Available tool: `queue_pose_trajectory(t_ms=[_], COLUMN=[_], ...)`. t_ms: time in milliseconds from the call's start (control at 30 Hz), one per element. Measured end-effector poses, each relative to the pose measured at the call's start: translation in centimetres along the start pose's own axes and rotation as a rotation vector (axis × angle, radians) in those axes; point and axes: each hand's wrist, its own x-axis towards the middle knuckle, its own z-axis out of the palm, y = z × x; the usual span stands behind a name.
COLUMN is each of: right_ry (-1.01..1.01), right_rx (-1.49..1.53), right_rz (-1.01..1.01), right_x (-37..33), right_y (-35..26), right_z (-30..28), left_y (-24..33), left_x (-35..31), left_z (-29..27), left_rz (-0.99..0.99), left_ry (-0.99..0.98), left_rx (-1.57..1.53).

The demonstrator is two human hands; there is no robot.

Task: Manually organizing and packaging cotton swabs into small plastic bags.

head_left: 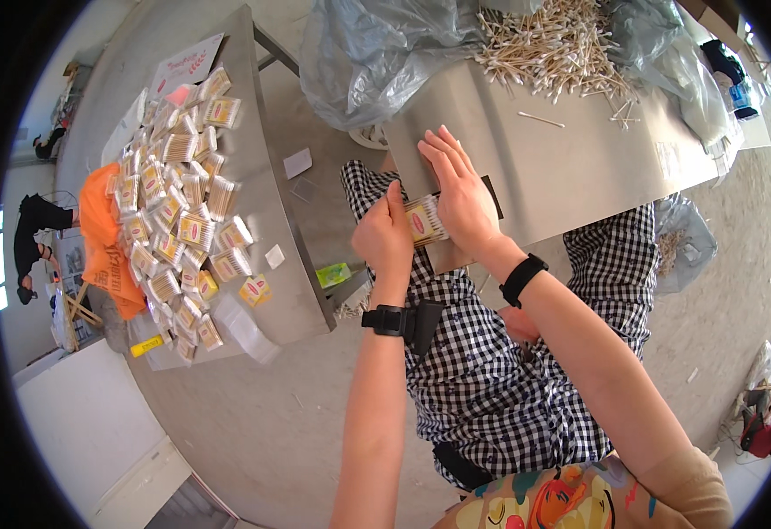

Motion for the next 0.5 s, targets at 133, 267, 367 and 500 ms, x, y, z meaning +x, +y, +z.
queue_pose_trajectory(t_ms=[133,267,367,500], right_ry=[0.152,0.137,0.142,0.245], right_rx=[0.305,0.334,0.391,0.672], right_rz=[0.061,0.029,0.011,0.205], right_x=[-0.3,-0.3,-0.1,-0.5], right_y=[-1.4,-0.8,-0.6,0.1], right_z=[0.7,0.6,0.3,-0.7], left_y=[0.4,0.8,0.9,-0.4], left_x=[0.0,0.0,0.1,0.1], left_z=[0.3,0.0,-0.3,-0.2], left_rz=[0.004,0.0,-0.015,-0.152], left_ry=[0.047,0.026,-0.023,0.138], left_rx=[-0.003,-0.017,0.026,-0.44])
